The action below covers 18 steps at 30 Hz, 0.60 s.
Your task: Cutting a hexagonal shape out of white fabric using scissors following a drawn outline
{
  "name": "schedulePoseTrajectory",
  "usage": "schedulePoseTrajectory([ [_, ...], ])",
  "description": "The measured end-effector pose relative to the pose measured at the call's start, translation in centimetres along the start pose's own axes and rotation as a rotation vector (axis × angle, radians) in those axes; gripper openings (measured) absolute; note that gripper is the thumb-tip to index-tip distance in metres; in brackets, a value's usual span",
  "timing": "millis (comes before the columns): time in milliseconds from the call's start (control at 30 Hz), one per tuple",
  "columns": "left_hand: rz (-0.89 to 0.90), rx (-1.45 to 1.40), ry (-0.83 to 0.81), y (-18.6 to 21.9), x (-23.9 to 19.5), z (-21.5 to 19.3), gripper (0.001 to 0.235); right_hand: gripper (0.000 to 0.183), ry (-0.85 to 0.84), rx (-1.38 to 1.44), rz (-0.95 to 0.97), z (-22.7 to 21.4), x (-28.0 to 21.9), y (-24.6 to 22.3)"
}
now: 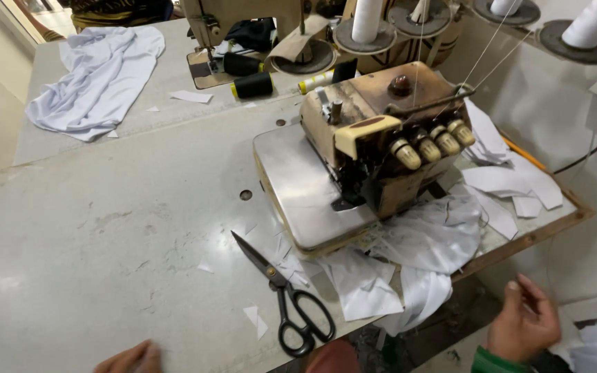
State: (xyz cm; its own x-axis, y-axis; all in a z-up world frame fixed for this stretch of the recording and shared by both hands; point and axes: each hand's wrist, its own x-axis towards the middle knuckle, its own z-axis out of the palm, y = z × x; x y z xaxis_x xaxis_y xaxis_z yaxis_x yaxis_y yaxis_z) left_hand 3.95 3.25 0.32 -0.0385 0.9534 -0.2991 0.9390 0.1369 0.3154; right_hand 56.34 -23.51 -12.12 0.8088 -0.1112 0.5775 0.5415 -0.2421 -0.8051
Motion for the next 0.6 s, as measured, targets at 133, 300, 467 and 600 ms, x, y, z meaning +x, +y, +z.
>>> schedulePoseTrajectory([
  [133,0.871,-0.374,0.719,5.3,-4.5,7.4,0.025,0.029,-0.098,0.094,-0.171,0.2,-1.6,-3.2],
  [300,1.163,-0.399,0.360,10.2,-8.2,5.5,0.054,0.010,-0.471,0.065,-0.372,0.6,-6.4,-20.9],
  [467,1.170,-0.463,0.269,8.0,-8.4,3.4,0.059,0.023,-0.870,-0.025,-0.605,3.4,-8.7,-22.8],
  [600,1.102,-0.470,0.365,3.1,-7.2,2.4,0.047,0.019,-0.658,-0.039,-0.662,4.5,-8.6,-22.7],
])
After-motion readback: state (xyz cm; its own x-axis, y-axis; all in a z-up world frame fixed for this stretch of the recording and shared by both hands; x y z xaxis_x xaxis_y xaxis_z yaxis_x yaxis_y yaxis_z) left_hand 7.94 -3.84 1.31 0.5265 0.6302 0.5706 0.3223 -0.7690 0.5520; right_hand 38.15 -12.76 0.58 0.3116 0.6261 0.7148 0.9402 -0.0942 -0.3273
